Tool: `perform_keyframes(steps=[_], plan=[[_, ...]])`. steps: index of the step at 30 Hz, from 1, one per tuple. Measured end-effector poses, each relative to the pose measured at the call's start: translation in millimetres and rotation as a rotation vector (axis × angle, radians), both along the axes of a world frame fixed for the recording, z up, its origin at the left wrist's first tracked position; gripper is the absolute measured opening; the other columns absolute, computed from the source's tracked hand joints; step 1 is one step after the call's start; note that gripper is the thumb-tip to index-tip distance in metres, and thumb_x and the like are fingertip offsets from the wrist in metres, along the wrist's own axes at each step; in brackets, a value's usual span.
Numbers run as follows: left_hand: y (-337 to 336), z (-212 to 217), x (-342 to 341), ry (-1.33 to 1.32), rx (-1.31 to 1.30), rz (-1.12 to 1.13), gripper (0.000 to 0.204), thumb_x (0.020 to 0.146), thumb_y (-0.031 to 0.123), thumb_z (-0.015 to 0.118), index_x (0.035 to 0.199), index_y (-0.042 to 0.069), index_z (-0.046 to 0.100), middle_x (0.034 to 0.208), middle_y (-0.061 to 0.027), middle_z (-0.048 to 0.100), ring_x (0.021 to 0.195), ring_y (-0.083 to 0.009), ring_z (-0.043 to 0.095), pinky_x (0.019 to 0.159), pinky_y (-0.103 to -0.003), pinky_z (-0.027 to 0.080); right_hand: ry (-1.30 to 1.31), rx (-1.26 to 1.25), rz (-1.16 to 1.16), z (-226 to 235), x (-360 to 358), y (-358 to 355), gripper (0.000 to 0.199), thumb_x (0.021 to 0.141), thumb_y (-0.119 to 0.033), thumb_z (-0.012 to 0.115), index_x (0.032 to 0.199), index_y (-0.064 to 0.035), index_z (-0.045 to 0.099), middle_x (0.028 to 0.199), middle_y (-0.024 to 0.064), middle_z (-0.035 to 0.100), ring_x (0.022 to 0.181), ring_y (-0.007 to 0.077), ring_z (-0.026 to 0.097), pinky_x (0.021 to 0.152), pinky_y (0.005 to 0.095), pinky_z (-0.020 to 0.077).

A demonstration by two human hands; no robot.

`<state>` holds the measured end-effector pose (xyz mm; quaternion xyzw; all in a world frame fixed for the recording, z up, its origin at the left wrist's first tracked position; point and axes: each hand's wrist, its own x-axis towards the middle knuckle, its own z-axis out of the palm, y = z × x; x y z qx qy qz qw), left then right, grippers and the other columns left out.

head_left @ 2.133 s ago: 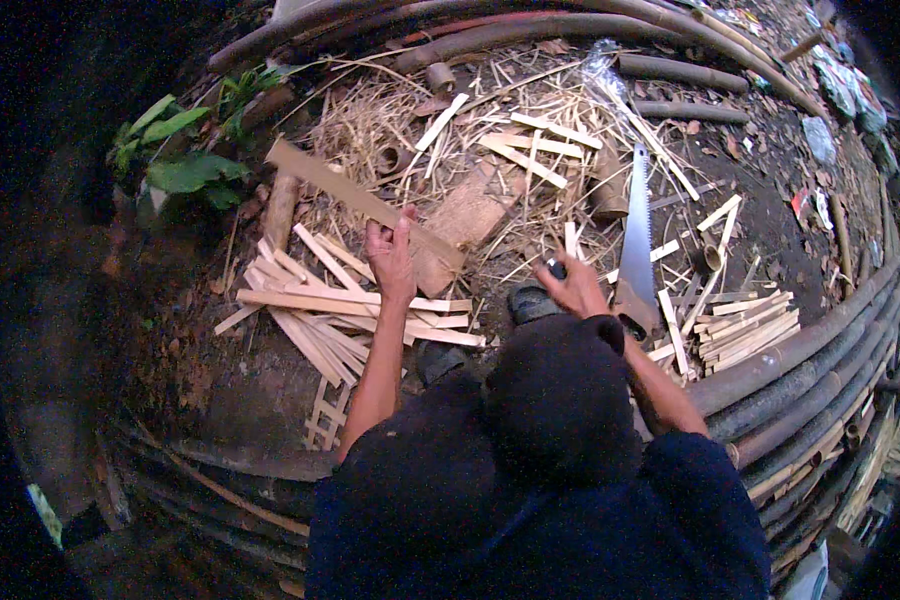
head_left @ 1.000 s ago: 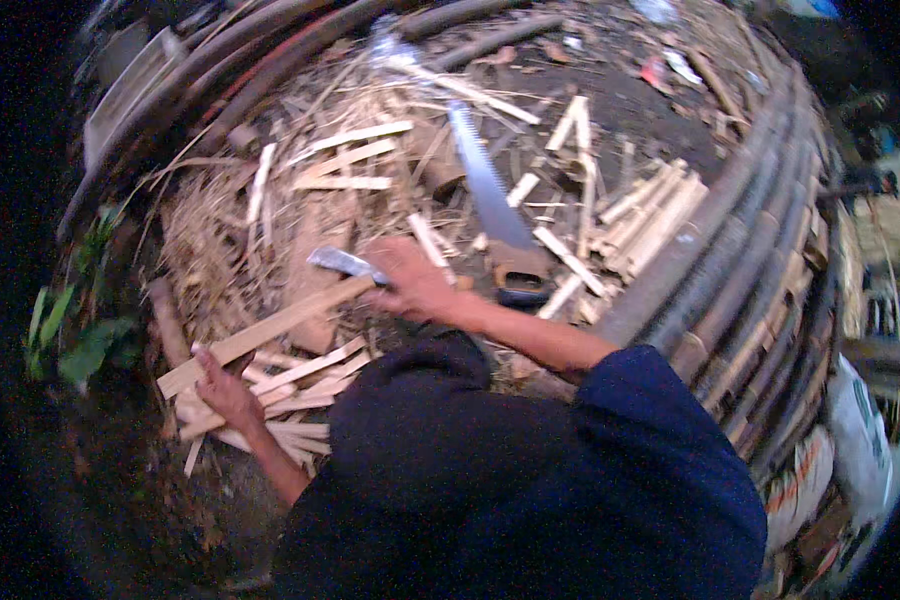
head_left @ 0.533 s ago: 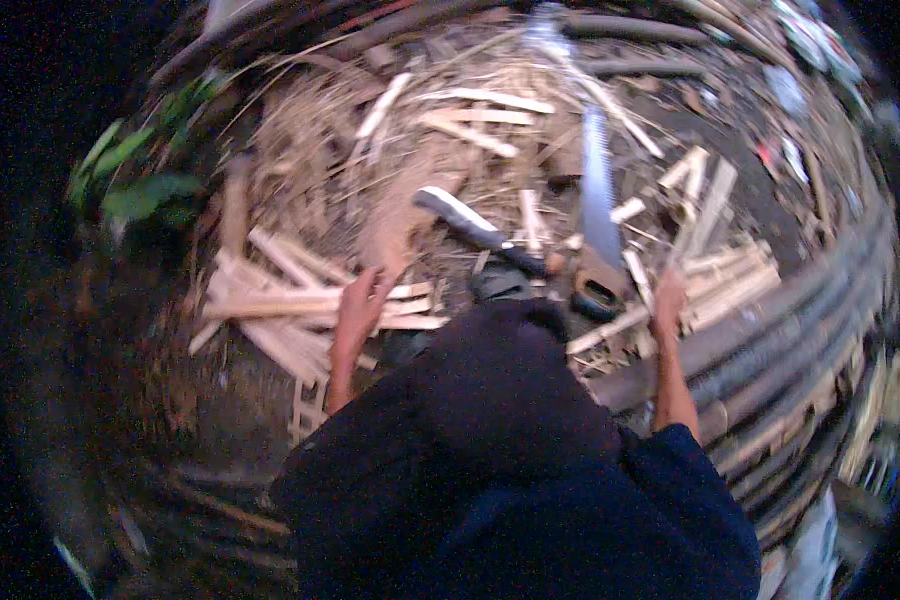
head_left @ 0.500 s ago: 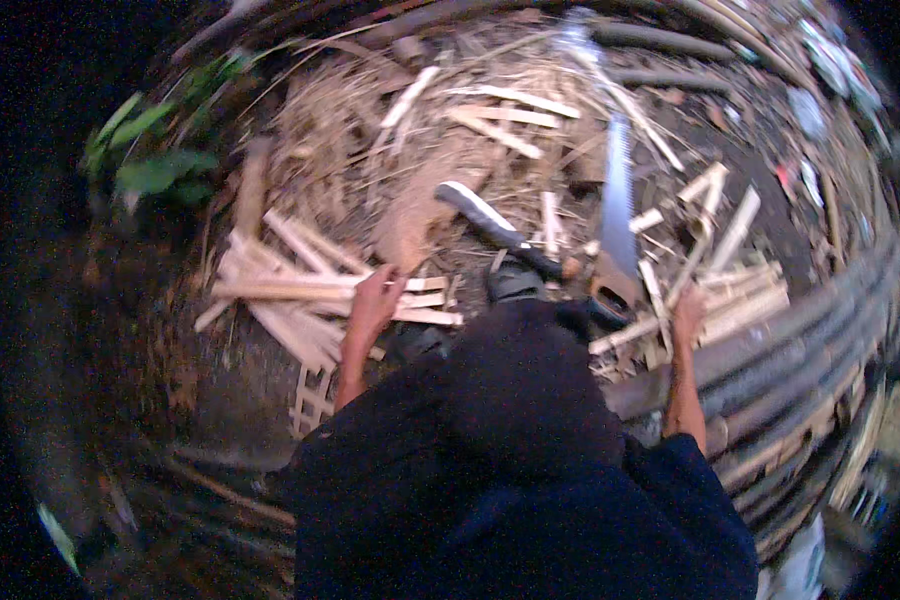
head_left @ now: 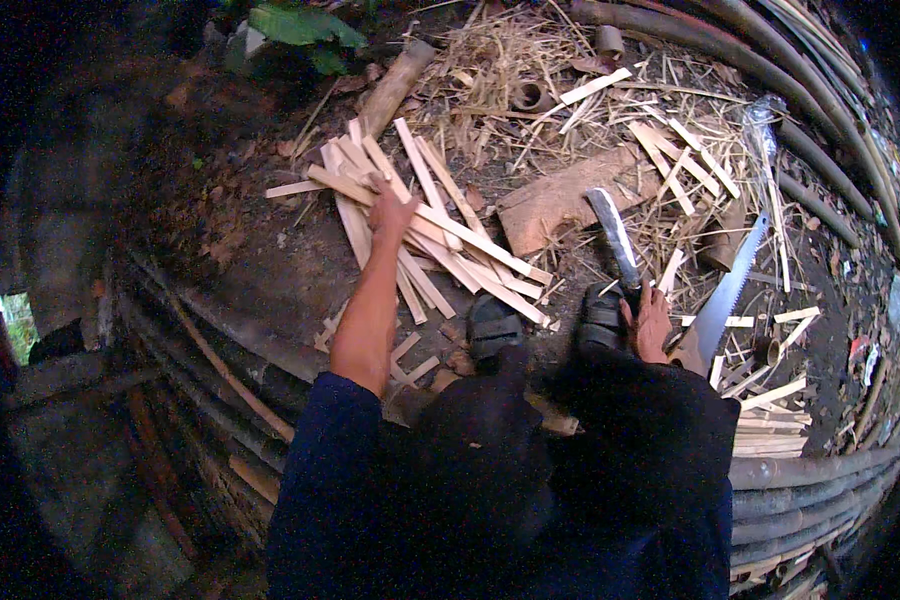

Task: The person sits on the ground and repeatedly splits thin wooden strips using a machete. They pick up strips, position them on a wooden block, and strike them to split them into smaller pieces.

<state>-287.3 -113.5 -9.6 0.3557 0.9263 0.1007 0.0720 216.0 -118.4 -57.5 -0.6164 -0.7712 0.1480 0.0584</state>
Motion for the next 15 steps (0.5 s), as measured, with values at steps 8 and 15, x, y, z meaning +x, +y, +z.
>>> perform_keyframes(steps=[8,15], plan=[[-18,-3,-1,-0.118,0.011,0.253,0.103,0.076,0.048,0.064,0.146,0.004,0.002,0.128,-0.0285,0.048,0.114,-0.0436,0.051,0.096,-0.049,0.04,0.361,-0.024,-0.065,-1,17,-8,0.051,0.081,-0.028,0.069,0.12,-0.0004,0.052,0.102,0.0234,0.062,0.095,0.0382,0.06,0.081,0.0408,0.0471],[8,-4,3,-0.094,-0.093,0.079,0.1,0.076,0.043,0.063,0.147,0.005,0.003,0.119,-0.0239,0.057,0.103,-0.0407,0.059,0.088,-0.049,0.046,0.674,-0.319,-0.257,35,8,-25,0.043,0.086,-0.032,0.062,0.116,-0.0014,0.056,0.093,0.0204,0.066,0.089,0.0328,0.065,0.078,0.0372,0.0487]])
